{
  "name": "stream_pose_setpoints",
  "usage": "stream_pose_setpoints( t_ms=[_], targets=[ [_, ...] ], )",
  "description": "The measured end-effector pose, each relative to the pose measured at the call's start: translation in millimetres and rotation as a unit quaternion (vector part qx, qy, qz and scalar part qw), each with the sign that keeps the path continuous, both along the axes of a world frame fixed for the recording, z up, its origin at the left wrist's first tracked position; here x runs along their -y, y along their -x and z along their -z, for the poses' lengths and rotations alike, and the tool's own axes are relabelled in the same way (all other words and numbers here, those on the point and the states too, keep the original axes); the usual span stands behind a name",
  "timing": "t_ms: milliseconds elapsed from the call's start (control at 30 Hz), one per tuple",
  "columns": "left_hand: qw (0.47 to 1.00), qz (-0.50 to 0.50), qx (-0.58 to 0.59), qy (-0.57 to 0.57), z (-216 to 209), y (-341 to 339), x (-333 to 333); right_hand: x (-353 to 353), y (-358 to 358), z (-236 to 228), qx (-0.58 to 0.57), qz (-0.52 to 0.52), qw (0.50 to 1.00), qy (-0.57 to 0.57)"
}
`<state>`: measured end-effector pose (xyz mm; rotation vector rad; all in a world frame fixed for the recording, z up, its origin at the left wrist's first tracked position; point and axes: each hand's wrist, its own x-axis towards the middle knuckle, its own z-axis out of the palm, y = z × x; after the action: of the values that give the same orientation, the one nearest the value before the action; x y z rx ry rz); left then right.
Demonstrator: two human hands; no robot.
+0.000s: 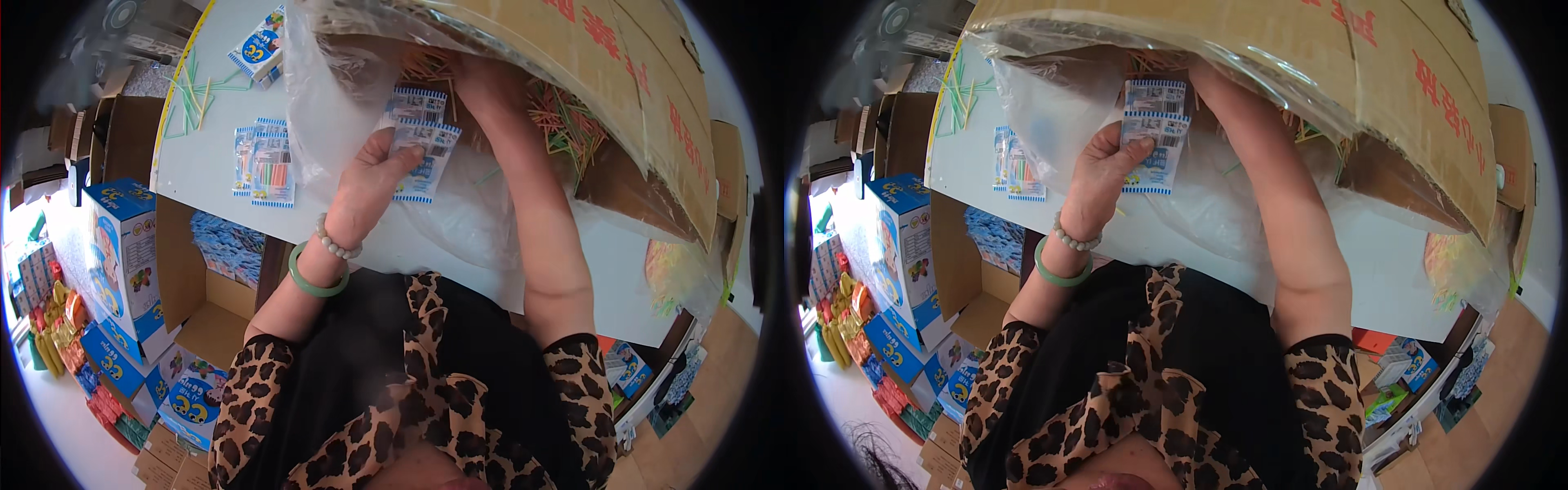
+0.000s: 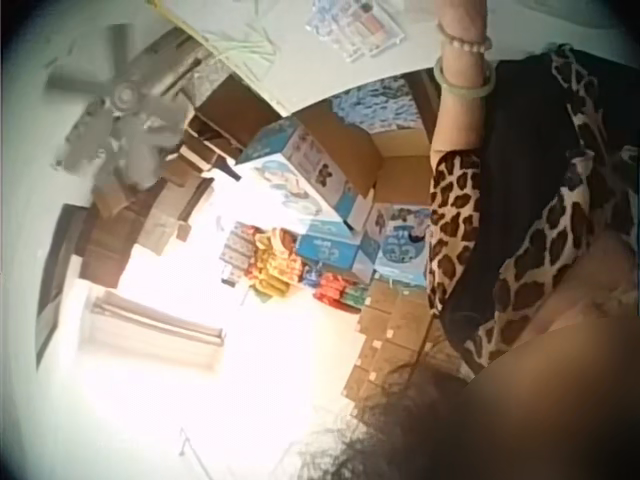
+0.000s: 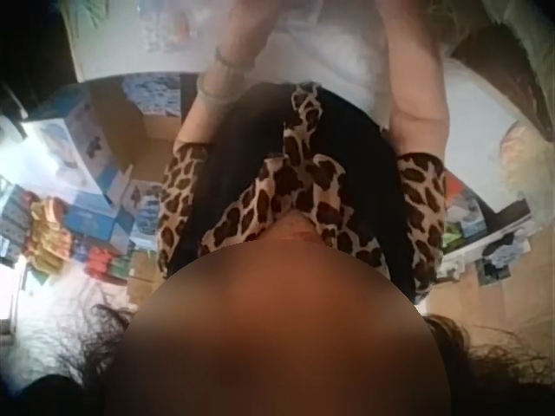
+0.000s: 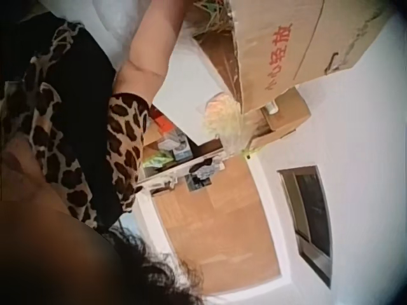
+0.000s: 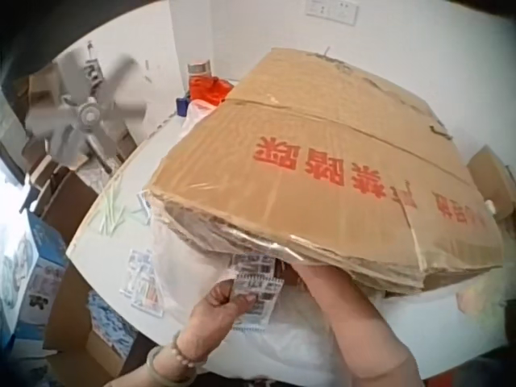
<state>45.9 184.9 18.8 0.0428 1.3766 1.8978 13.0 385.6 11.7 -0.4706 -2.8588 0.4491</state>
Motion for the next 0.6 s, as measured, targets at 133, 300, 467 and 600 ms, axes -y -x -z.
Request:
stream_pose_setpoints(
  t_ms=[133, 300, 467, 600],
  targets=[
    [0.999, 0.029, -0.013, 0.027, -5, -1, -3, -13, 17, 35, -0.162, -0.014, 0.986, -0.019],
    [1.000, 0.016, 0.005, 0.024, -3, 0, -4, -16, 9, 29, -0.055, -0.062, 0.986, 0.144],
    [0.997, 0.066, -0.031, 0.038, -1, -2, -10, -36, 6, 54, -0.072, -0.086, 0.989, 0.091],
    [0.996, 0.059, -0.041, 0.049, 3, -6, -7, -18, 14, 24, 0.016, -0.084, 0.996, -0.008]
  ],
)
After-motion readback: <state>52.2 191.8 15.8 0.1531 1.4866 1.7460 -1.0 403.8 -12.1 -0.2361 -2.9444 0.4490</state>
